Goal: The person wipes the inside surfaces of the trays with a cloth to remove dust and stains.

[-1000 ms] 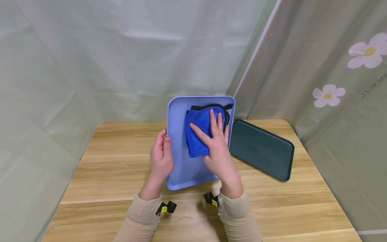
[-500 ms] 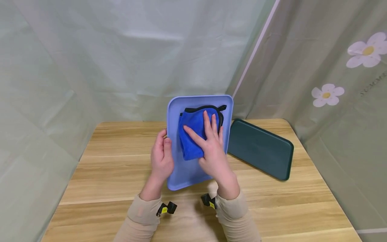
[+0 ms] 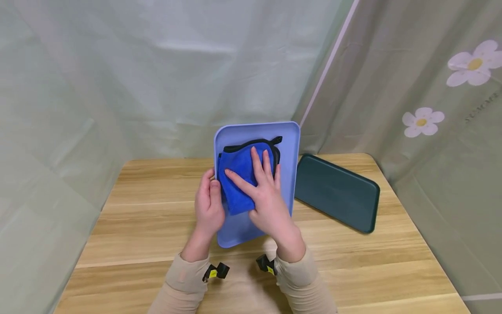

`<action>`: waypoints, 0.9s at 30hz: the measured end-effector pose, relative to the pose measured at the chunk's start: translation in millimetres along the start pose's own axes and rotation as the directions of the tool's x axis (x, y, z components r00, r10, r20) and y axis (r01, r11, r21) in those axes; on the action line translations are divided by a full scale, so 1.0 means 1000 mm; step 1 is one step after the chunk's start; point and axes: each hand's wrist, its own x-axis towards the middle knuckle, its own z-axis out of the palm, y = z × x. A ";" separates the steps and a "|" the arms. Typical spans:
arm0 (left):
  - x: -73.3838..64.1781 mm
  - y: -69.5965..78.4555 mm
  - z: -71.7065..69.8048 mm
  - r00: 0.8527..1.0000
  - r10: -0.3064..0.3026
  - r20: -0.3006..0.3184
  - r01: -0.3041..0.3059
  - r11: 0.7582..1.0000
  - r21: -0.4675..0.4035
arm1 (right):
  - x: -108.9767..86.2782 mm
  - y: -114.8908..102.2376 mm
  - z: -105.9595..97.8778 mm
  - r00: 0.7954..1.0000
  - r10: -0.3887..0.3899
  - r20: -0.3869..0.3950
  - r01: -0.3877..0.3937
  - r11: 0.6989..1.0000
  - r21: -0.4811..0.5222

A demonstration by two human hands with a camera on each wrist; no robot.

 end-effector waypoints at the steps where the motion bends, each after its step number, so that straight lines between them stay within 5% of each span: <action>1: 0.000 0.000 0.000 1.000 0.000 0.000 0.000 1.000 -0.002 | 0.000 0.000 0.001 1.000 -0.007 0.002 0.007 1.000 0.001; 27: 0.001 0.000 0.000 0.999 -0.030 -0.040 0.031 0.999 0.032 | 0.000 0.001 0.000 0.999 0.003 0.036 -0.002 1.000 -0.026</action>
